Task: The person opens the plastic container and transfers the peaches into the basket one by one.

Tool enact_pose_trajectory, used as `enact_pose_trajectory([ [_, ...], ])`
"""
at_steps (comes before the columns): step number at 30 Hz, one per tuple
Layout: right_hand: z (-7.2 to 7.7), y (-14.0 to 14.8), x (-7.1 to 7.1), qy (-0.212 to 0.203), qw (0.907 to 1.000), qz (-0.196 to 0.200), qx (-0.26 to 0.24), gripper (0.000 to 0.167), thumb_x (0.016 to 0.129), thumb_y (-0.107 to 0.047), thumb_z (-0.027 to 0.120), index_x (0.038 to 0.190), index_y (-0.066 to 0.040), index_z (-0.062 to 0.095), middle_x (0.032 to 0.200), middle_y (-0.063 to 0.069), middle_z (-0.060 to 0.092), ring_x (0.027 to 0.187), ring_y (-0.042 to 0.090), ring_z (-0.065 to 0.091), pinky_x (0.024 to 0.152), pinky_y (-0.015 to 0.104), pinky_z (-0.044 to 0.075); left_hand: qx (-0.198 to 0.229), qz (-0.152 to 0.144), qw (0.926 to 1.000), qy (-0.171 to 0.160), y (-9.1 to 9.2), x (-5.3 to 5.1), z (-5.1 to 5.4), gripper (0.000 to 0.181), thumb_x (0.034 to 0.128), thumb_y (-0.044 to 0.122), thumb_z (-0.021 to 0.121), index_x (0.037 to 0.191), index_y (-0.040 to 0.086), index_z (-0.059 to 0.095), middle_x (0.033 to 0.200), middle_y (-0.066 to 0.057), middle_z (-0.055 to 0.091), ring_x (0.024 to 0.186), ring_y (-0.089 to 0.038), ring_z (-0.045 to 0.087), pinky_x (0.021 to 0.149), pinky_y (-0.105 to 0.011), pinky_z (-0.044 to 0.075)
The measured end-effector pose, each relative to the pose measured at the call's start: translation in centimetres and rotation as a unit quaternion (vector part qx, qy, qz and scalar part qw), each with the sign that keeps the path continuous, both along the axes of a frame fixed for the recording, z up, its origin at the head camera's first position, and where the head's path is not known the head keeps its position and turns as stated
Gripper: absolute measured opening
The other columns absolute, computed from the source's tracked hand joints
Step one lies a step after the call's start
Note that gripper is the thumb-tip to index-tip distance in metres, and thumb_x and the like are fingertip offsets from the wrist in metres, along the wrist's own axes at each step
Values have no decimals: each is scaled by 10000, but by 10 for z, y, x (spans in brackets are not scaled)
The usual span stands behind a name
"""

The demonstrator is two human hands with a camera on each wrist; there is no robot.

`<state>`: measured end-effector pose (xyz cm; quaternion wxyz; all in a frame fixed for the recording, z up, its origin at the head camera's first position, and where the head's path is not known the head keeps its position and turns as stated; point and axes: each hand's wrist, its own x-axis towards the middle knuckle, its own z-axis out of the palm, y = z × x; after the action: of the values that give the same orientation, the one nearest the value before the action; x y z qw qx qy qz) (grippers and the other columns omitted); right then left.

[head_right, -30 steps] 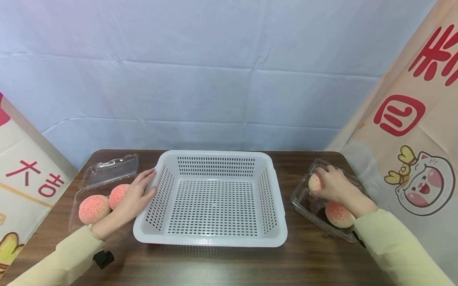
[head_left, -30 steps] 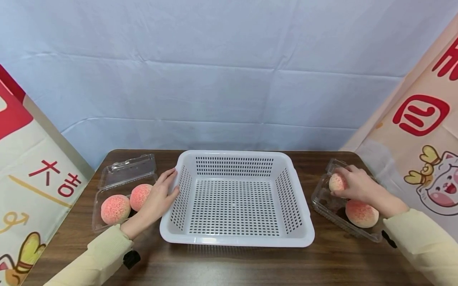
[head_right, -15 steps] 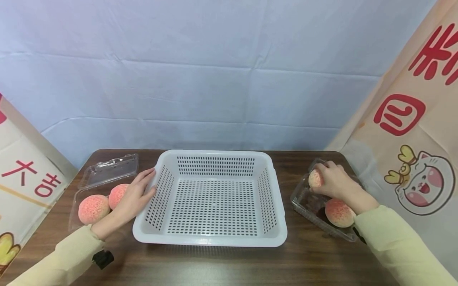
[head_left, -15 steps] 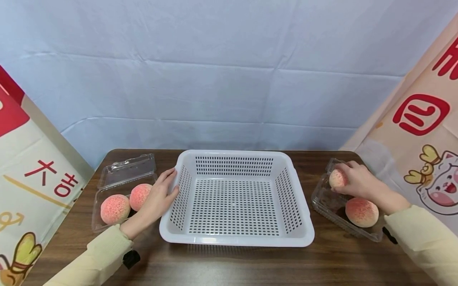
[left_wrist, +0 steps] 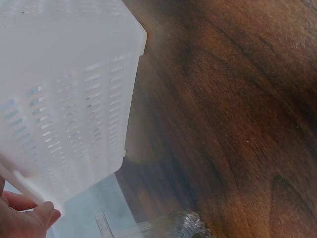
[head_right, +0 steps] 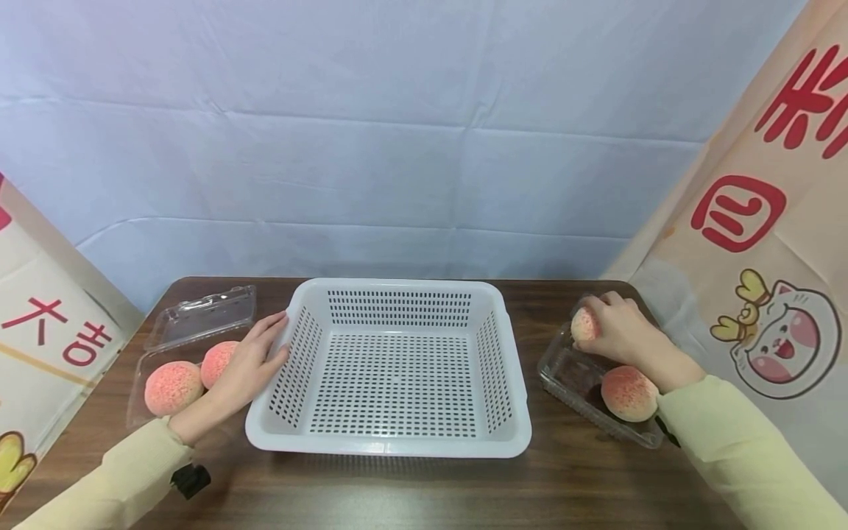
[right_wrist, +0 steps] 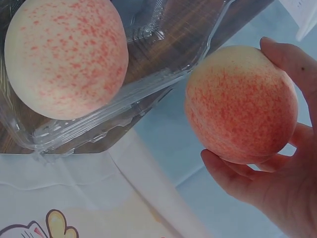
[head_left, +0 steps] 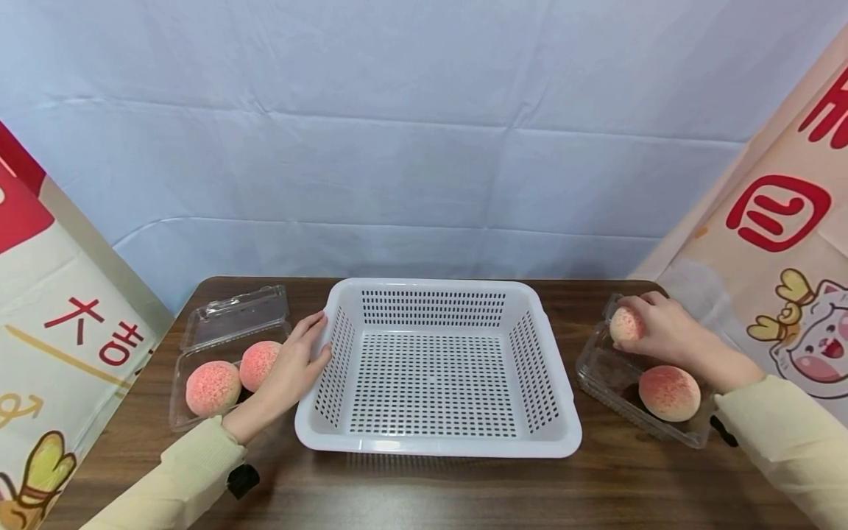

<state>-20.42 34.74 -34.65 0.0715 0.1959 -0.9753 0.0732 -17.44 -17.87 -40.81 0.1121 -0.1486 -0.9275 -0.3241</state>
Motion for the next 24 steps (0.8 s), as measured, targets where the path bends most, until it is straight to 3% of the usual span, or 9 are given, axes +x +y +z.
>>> enact_pose_trajectory([
  [24, 15, -7, -1, 239, 9994, 226, -50, 636, 600, -228, 800, 1091, 80, 540, 1000, 338, 500, 840, 473, 527, 650, 538, 431, -54, -5, 10000, 35, -1, -1, -1, 518, 879, 87, 524, 1320, -132, 365, 1392, -208, 330, 1212, -355, 405, 932, -490, 386],
])
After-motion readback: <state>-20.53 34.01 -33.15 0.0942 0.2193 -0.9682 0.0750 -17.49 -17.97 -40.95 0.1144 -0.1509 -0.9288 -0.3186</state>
